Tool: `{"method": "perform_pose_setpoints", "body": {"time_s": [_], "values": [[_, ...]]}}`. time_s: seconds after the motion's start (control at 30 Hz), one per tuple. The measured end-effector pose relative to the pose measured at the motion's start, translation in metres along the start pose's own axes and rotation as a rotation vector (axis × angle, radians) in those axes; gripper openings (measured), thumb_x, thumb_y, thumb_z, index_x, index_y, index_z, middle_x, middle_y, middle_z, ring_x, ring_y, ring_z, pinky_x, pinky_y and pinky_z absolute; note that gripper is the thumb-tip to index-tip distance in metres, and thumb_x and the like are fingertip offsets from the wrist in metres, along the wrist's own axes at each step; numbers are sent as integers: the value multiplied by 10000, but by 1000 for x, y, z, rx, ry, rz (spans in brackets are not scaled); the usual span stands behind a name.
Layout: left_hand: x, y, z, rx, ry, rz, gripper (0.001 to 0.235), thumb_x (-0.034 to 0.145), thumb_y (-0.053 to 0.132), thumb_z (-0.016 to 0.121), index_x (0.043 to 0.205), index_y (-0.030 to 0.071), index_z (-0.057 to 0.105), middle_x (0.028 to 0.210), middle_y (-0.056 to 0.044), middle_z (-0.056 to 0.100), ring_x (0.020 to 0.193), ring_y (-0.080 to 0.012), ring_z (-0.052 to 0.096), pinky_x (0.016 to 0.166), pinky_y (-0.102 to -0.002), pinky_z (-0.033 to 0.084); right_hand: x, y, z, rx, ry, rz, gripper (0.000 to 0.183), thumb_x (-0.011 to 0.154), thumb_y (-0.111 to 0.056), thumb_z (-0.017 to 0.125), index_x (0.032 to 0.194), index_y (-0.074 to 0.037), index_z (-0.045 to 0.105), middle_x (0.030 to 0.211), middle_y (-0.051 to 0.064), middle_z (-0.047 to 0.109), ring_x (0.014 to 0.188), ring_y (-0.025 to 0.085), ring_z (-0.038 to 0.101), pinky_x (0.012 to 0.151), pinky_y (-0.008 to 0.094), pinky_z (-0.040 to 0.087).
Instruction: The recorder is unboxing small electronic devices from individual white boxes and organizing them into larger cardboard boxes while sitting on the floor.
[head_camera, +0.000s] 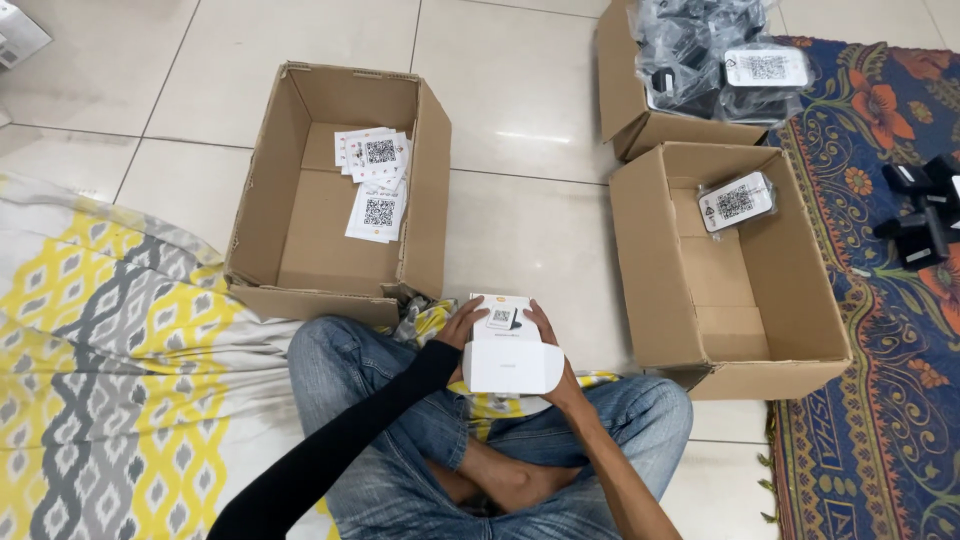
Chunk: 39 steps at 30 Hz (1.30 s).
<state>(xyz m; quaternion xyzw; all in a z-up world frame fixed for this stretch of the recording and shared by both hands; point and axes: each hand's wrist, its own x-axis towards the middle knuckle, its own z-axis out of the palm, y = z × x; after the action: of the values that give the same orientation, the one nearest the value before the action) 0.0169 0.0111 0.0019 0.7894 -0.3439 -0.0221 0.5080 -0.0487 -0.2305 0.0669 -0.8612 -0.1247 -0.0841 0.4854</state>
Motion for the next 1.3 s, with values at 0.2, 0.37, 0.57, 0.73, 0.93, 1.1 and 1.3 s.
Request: {"method": "perform_pose_setpoints", "body": {"time_s": [0.2, 0.37, 0.57, 0.73, 0.93, 1.1, 1.3], "values": [[1, -17, -19, 425, -290, 176, 1104, 690, 342, 887, 1538, 92, 226, 1631, -251, 161, 1471, -510, 238, 1105, -636, 267, -5, 46, -21, -336, -355, 124, 821, 880, -168, 635, 1592, -276, 241, 1692, 151, 197, 1402, 390, 454, 1033, 440, 509], [32, -123, 16, 997, -356, 218, 1225, 638, 204, 821, 1689, 206, 192, 1749, -192, 155, 1511, -367, 372, 1082, -386, 422, 18, 83, -57, -555, -272, 195, 702, 893, -90, 513, 1554, -288, 384, 1655, 138, 365, 1273, 384, 589, 982, 455, 540], [6, -178, 108, -585, 60, -658, 1085, 835, 271, 825, 1611, -23, 125, 1665, -253, 195, 1526, -340, 249, 1210, -390, 315, -33, 117, 1, 52, -102, 308, 664, 1014, -304, 652, 1585, -120, 366, 1595, 199, 447, 1422, 359, 475, 1115, 454, 408], [-39, -104, 132, -243, 129, -384, 1101, 837, 228, 778, 1595, -87, 44, 1580, -347, 326, 1497, -412, 340, 1199, -394, 323, -39, 44, 17, -174, -136, 347, 931, 971, -385, 626, 1640, -114, 38, 1506, 280, 463, 1283, 424, 558, 1028, 469, 489], [-34, -93, 105, -54, 37, -400, 974, 858, 289, 749, 1560, -81, 184, 1331, -351, 586, 1222, -418, 630, 1007, -414, 507, -27, 22, -3, -308, -341, 531, 982, 969, -445, 620, 1636, -169, -46, 1304, 275, 650, 1145, 418, 681, 950, 477, 551], [-23, -63, 77, 21, -38, -420, 895, 823, 258, 694, 1570, -4, 276, 1111, -273, 708, 1007, -397, 714, 847, -448, 573, -35, 34, 0, -272, -256, 266, 1097, 857, -334, 738, 1597, -126, -44, 1251, 346, 615, 1050, 471, 670, 818, 511, 565], [0, -28, 41, 460, 16, -260, 431, 823, 346, 828, 1103, 46, 696, 953, -183, 749, 953, -347, 713, 816, -459, 562, -37, 61, -8, -502, -214, 538, 637, 962, -389, 666, 1515, -175, 432, 968, 119, 820, 866, 319, 770, 777, 454, 583]]}}
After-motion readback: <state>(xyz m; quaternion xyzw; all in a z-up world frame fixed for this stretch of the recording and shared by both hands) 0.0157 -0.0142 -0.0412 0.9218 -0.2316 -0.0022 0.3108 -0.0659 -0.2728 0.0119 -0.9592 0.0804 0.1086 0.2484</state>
